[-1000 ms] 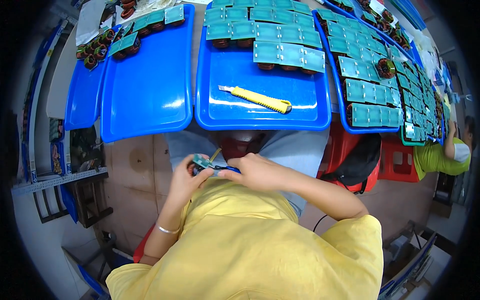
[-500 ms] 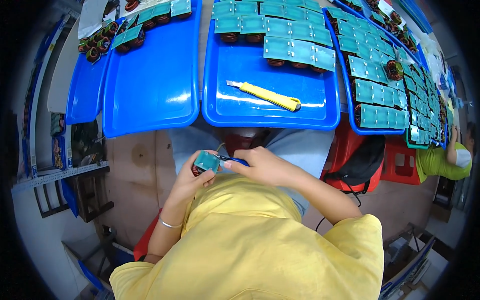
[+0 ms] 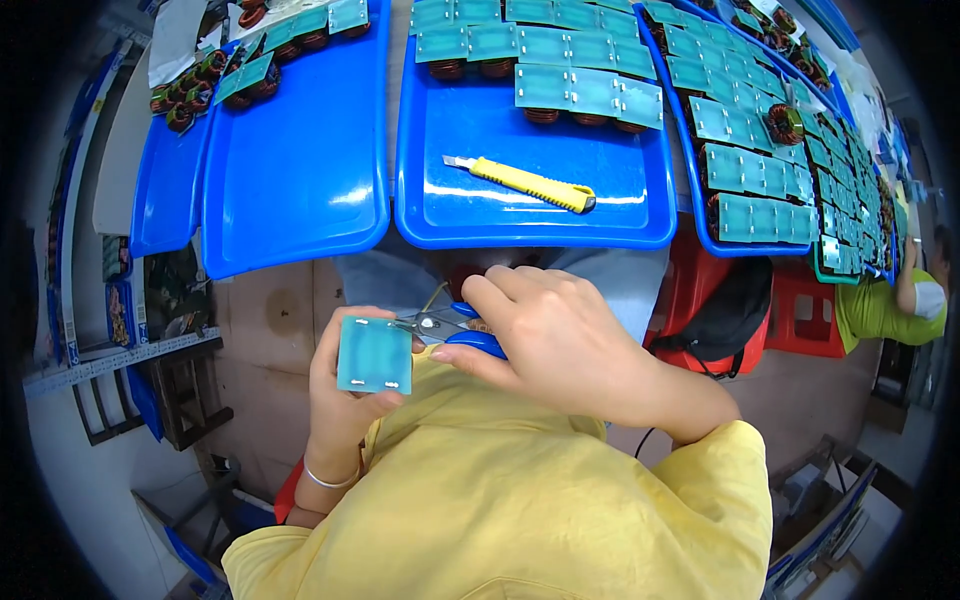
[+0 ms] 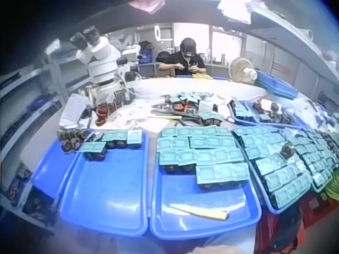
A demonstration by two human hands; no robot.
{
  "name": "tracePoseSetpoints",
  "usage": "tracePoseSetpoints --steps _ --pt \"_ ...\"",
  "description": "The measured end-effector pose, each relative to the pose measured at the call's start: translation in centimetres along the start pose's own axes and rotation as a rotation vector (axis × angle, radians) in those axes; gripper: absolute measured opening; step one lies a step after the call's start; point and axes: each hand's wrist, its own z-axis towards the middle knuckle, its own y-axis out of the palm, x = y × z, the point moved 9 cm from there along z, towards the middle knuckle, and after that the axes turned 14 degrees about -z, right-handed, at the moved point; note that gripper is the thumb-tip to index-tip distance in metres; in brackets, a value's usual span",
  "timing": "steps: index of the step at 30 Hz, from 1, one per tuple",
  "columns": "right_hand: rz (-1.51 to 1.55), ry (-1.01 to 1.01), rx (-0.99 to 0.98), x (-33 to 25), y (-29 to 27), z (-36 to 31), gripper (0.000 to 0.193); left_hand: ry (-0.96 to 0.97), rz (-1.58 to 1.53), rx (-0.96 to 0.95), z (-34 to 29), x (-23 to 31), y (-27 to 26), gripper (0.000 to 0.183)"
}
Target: Trimming wire leads on electronic components using pliers at a workbench.
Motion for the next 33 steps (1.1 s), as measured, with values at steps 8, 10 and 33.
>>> tracePoseSetpoints --steps 8,10,33 --pt "-0.048 -0.021 -0.013 -0.5 -0.3 -0.2 0.039 0.063 0.159 -0.139 -0.6 0.8 1.0 0.065" --pt "-0.057 -0.027 0.002 -0.6 -0.4 -0.3 0.039 0.082 0.189 -0.146 -0.6 1.3 1.3 0.065" --pt "-0.023 -0.091 0.051 -0.5 0.0 -0.1 0.037 0.106 0.29 -0.165 -0.6 1.5 1.6 0.068"
